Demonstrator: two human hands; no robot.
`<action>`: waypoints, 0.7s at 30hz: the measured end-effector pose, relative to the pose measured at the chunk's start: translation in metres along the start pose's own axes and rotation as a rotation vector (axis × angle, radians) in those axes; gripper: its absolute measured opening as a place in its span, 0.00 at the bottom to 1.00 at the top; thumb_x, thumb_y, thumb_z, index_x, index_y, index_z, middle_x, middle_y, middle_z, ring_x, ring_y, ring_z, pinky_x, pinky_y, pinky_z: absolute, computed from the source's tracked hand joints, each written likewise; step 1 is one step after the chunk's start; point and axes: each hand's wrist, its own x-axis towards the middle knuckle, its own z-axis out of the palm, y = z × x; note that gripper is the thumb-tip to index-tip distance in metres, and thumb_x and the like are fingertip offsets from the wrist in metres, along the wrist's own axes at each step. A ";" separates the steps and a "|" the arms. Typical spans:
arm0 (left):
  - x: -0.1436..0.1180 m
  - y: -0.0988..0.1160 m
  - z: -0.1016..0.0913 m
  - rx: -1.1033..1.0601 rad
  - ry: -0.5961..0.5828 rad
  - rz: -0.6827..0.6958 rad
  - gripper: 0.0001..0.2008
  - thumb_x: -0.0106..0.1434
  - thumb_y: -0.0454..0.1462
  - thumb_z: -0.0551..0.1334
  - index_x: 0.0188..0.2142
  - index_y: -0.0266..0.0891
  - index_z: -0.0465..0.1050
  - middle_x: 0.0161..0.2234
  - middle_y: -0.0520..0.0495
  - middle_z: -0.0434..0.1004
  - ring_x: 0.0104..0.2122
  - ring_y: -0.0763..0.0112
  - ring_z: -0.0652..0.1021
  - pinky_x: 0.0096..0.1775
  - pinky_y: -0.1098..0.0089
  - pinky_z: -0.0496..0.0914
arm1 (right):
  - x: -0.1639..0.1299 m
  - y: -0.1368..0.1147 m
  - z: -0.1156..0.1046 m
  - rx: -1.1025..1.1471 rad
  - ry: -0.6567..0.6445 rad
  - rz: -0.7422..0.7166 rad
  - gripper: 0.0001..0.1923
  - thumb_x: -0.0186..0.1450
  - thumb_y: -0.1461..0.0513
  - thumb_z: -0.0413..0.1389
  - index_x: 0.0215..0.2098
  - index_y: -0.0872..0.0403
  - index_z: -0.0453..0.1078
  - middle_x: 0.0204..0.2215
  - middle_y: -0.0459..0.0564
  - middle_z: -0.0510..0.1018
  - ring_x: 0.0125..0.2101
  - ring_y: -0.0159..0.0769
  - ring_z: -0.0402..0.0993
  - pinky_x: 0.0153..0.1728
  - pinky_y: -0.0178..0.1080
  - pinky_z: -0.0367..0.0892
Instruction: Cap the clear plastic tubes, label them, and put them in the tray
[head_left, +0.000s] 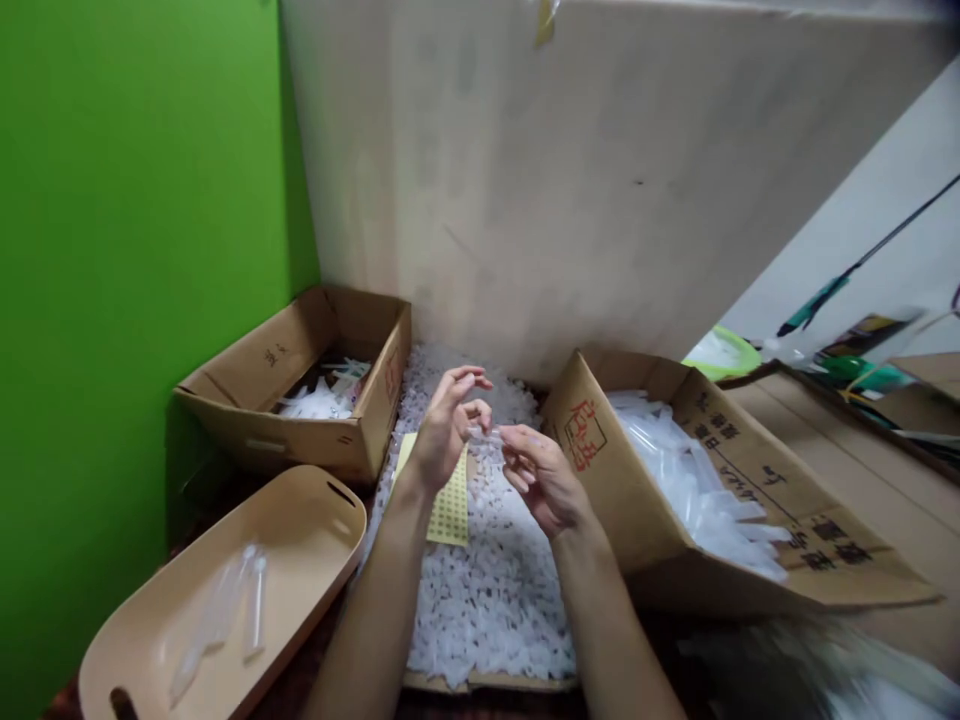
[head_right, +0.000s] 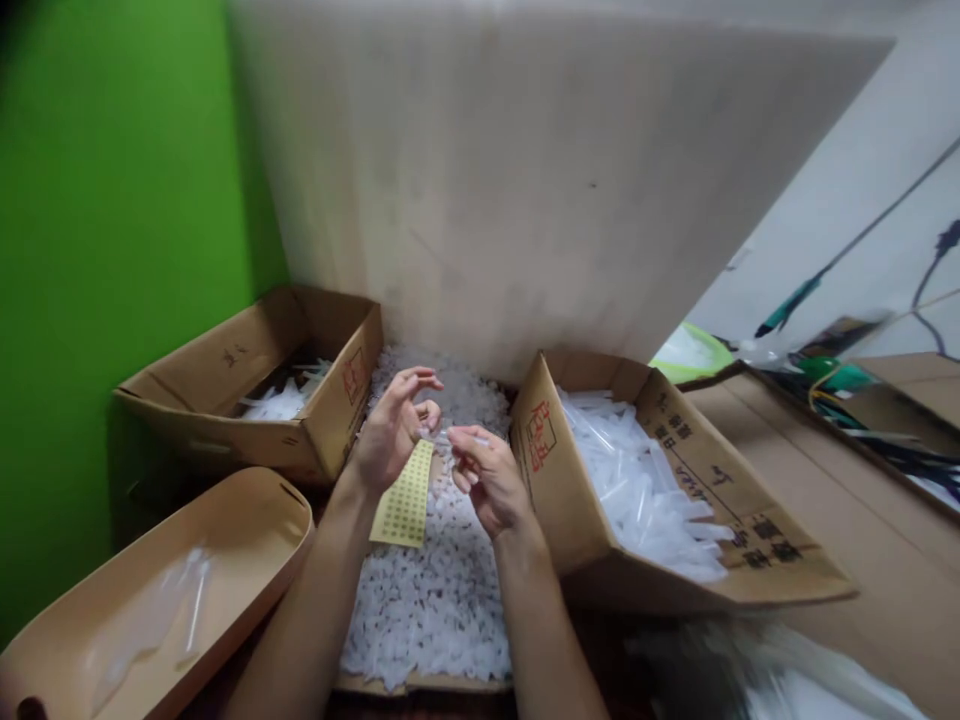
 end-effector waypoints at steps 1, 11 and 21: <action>0.004 -0.005 -0.009 0.114 -0.007 -0.003 0.15 0.64 0.49 0.60 0.42 0.42 0.71 0.42 0.49 0.72 0.29 0.75 0.74 0.36 0.70 0.71 | 0.003 0.001 -0.004 -0.009 0.062 -0.049 0.24 0.45 0.53 0.77 0.32 0.56 0.74 0.20 0.38 0.68 0.16 0.21 0.53 0.15 0.27 0.54; -0.001 -0.051 -0.057 1.021 -0.036 -0.064 0.14 0.52 0.22 0.69 0.34 0.39 0.74 0.49 0.40 0.72 0.56 0.44 0.68 0.62 0.43 0.55 | 0.031 0.030 -0.039 -0.300 0.311 -0.258 0.20 0.56 0.46 0.67 0.29 0.53 0.73 0.28 0.46 0.77 0.30 0.35 0.71 0.36 0.38 0.66; 0.007 -0.045 -0.048 1.083 -0.145 0.027 0.07 0.61 0.27 0.65 0.33 0.40 0.76 0.44 0.42 0.78 0.52 0.51 0.75 0.60 0.47 0.60 | 0.027 0.026 -0.031 -0.571 0.209 -0.208 0.17 0.56 0.52 0.67 0.37 0.56 0.81 0.26 0.48 0.78 0.25 0.35 0.64 0.28 0.38 0.58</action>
